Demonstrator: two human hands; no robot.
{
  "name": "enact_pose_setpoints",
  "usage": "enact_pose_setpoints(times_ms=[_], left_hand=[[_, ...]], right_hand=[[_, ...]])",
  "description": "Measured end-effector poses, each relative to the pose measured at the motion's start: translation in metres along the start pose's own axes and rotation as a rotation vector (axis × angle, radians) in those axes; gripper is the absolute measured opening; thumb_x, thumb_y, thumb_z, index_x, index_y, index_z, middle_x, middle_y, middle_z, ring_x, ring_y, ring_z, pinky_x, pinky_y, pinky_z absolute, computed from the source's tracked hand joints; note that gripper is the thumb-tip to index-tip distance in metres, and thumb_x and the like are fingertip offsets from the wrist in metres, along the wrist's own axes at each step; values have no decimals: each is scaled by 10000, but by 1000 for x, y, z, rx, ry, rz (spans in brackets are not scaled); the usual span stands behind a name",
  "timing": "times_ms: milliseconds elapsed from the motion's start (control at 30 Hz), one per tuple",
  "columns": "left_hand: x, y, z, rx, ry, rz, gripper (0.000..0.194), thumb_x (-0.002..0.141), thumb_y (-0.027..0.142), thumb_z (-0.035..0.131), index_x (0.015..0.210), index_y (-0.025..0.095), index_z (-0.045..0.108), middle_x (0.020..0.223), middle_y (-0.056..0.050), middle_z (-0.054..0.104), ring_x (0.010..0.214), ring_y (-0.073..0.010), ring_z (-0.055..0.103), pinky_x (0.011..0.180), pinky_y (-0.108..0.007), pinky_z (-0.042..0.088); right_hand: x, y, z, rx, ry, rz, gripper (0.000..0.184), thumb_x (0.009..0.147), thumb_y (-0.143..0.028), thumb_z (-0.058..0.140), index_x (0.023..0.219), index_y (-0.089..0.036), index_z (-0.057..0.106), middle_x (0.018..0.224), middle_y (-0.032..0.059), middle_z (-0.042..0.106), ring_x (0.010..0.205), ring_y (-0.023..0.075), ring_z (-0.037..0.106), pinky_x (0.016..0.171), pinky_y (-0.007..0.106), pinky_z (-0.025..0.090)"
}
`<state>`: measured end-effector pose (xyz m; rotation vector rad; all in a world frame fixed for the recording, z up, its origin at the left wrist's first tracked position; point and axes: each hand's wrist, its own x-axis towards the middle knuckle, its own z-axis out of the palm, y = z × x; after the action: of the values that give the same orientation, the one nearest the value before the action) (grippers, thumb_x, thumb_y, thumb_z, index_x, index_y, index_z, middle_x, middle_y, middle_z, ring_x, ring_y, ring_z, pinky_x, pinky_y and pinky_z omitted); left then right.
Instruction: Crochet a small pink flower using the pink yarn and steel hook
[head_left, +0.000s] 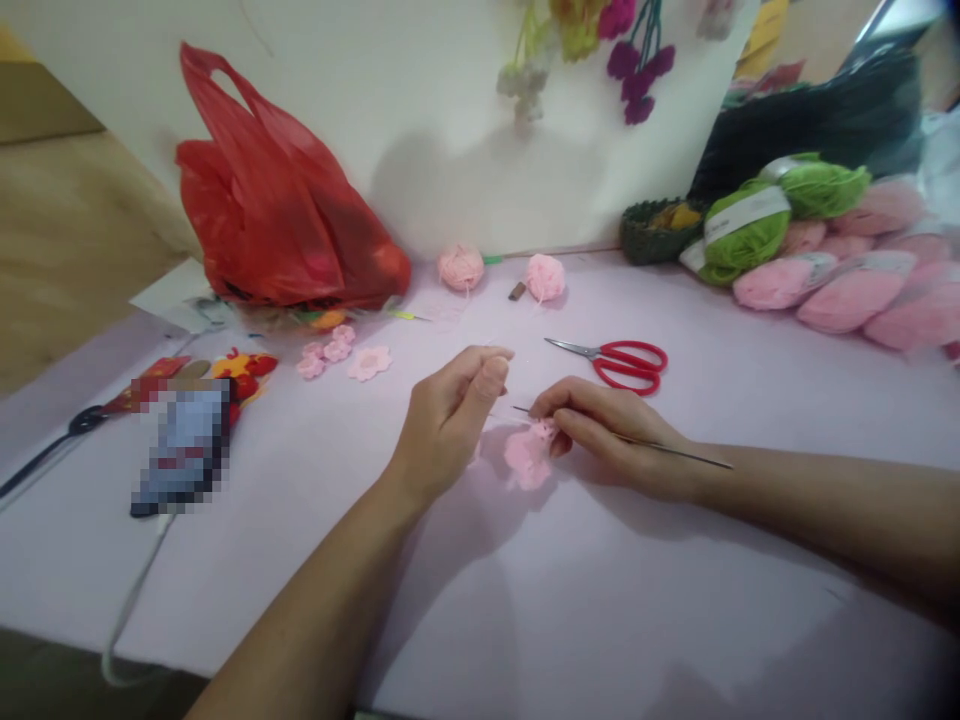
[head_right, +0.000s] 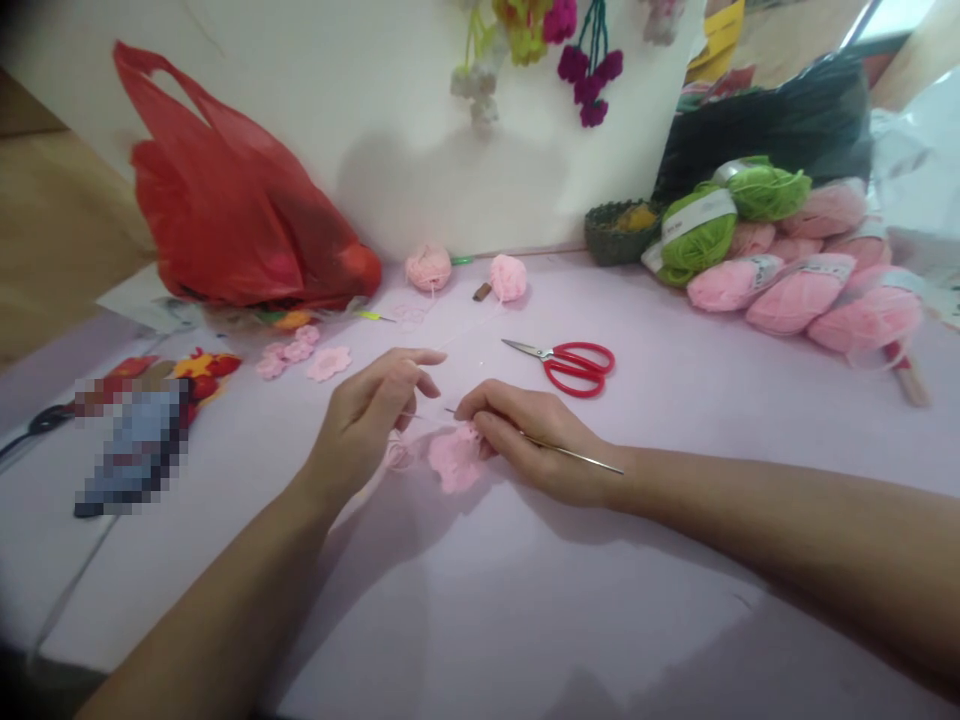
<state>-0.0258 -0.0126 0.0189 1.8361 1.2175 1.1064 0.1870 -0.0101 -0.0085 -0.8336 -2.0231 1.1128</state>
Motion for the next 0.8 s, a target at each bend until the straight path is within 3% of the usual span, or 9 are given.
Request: enact_pose_setpoints(times_ms=[133,300,433,567,667,800], left_hand=[[3,1,-6,-108,-78,41,375,984,470,493,892,182,717,894,-38,638,764,-122,556,649,-257,401],[1,-3,-4,93,-95,-13,487,977,513,475,709,171,696,856,-37,591,737,-126,549,670,-282,404],[1,-7,4,141,-175,-158,493,985,574,397,877,198,697,886,-26,594,792,-145,552,753,-312,423],[3,-6,15,-143,-224,-288,414,908,546,594,1182,236,624,1178,-43,608,1039,-178,582,845,-306,447],[3,-7,21,-318,-225,-344,623,837,443,733,1384,268,492,1040,-10,625,950,-155,615,801,-291,466],[1,-10,26,-467,-168,-304,625,829,343,761,1392,272,498,900,32,585,825,-103,587,758,-259,477]], right_hand=[[3,4,-1,-34,102,31,141,1025,-228,429,1025,-195,566,813,-10,634,748,94,649,672,201,513],[2,2,-2,48,156,-3,128,1035,-248,424,1023,-201,542,857,-6,638,781,90,657,708,202,534],[1,0,-2,53,167,-17,104,1030,-229,438,1008,-200,535,859,-3,645,791,91,660,703,202,535],[1,3,0,72,168,-4,62,1022,-249,468,1004,-207,509,869,0,640,782,100,662,687,222,536],[1,4,1,82,154,7,95,1017,-306,494,1000,-213,486,855,2,639,786,121,661,659,245,522],[-1,5,2,66,125,-4,133,1005,-341,521,1008,-214,482,877,12,645,788,133,655,630,255,497]])
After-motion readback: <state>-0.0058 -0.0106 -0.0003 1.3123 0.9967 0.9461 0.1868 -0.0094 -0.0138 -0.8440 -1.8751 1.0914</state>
